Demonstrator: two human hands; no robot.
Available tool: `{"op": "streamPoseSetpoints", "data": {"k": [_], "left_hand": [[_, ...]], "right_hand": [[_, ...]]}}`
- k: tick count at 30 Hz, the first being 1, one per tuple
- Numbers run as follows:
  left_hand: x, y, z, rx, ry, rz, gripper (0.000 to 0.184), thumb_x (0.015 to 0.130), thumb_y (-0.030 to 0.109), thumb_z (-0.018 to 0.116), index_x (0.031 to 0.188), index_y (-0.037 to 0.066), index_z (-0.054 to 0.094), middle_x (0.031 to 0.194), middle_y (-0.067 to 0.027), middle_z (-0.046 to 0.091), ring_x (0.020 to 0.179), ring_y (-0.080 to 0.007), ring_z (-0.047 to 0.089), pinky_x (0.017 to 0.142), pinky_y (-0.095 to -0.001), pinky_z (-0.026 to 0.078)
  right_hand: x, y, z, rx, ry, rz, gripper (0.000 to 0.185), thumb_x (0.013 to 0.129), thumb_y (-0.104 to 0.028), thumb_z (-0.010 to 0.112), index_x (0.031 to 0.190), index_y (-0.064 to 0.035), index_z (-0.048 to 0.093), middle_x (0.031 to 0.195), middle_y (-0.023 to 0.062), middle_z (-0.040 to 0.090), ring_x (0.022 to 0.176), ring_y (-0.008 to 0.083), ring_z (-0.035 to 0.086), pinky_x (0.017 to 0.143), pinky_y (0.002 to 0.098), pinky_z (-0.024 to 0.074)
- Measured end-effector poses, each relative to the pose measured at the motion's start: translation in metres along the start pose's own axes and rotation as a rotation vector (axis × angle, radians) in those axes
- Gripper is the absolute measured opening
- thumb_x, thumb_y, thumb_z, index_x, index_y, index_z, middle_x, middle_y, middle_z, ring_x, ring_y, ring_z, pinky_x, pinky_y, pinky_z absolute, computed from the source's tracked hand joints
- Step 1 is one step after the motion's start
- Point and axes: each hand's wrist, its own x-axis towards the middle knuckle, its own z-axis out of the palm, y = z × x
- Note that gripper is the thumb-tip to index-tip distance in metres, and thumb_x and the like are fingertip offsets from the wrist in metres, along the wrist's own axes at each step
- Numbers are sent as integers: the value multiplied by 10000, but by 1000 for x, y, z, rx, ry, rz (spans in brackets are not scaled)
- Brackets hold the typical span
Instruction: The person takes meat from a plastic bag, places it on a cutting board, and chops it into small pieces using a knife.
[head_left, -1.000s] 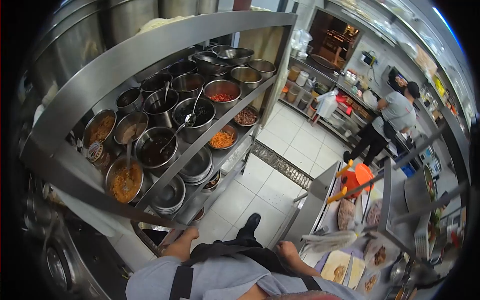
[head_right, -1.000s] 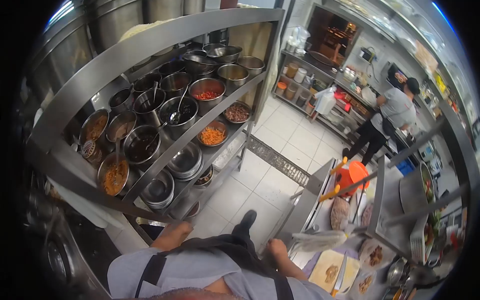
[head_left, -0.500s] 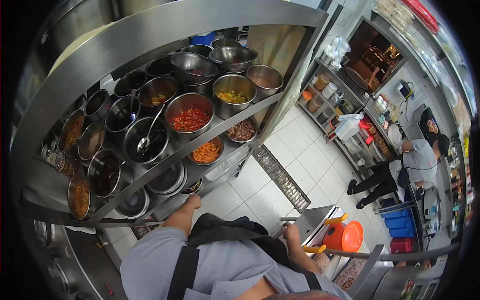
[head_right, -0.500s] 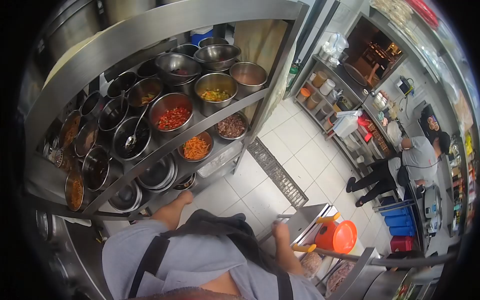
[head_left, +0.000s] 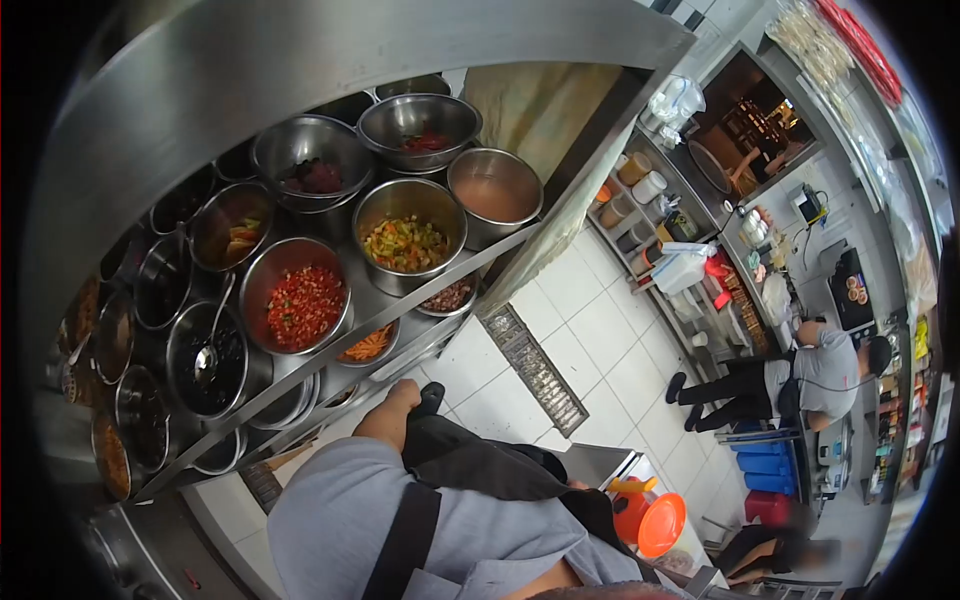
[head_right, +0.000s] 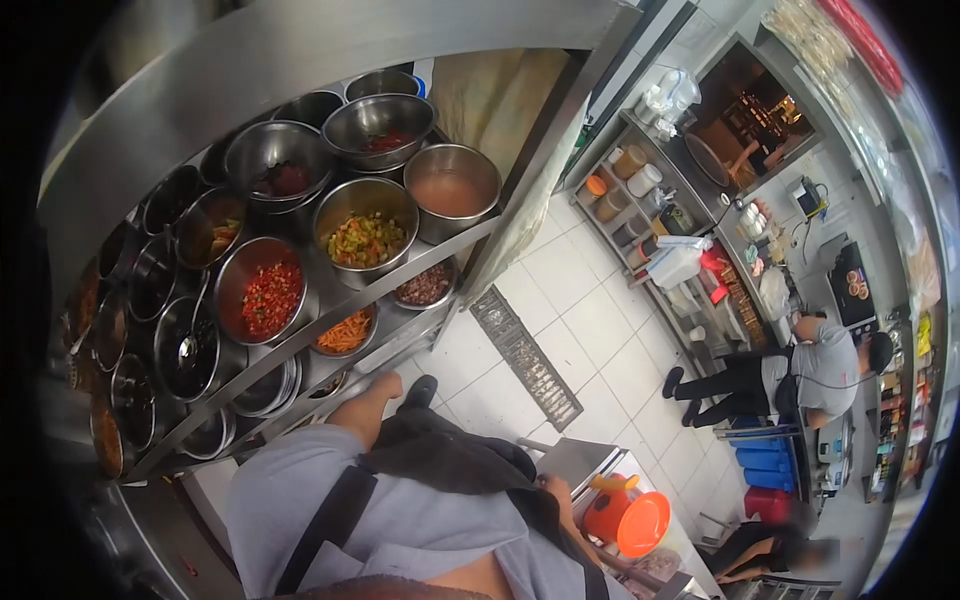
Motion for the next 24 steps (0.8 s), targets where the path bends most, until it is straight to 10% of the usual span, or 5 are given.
{"op": "streamPoseSetpoints", "data": {"k": [8, 13, 18, 24], "left_hand": [[17, 46, -16, 16, -18, 64, 307, 844, 141, 620, 1113, 14, 697, 1208, -206, 647, 1141, -355, 619, 959, -428, 516], [-8, 19, 5, -35, 18, 26, 287, 821, 128, 643, 1079, 17, 705, 1180, -216, 657, 1127, -342, 631, 947, -412, 528], [-5, 2, 18, -268, 95, -243, 270, 793, 73, 675, 1053, 7, 703, 1150, -210, 670, 1108, -359, 641, 939, -417, 536], [31, 52, 3, -193, 166, -74, 274, 793, 80, 674, 1050, -11, 698, 1145, -233, 664, 1061, -375, 655, 897, -420, 551]], "right_hand": [[16, 18, -51, -132, 5, 105, 276, 865, -262, 622, 1017, -58, 729, 944, 227, 701, 915, 388, 681, 838, 450, 540], [46, 6, -60, 14, 211, -46, 253, 905, -236, 623, 1014, -27, 715, 753, 190, 705, 552, 242, 690, 612, 359, 565], [23, -49, -59, 124, 113, 7, 304, 883, -246, 632, 1068, -12, 689, 817, 210, 706, 755, 345, 709, 714, 416, 557], [-5, -9, -32, -16, 20, -262, 281, 904, -235, 613, 1065, -19, 691, 917, 237, 696, 910, 409, 672, 819, 450, 534]]}}
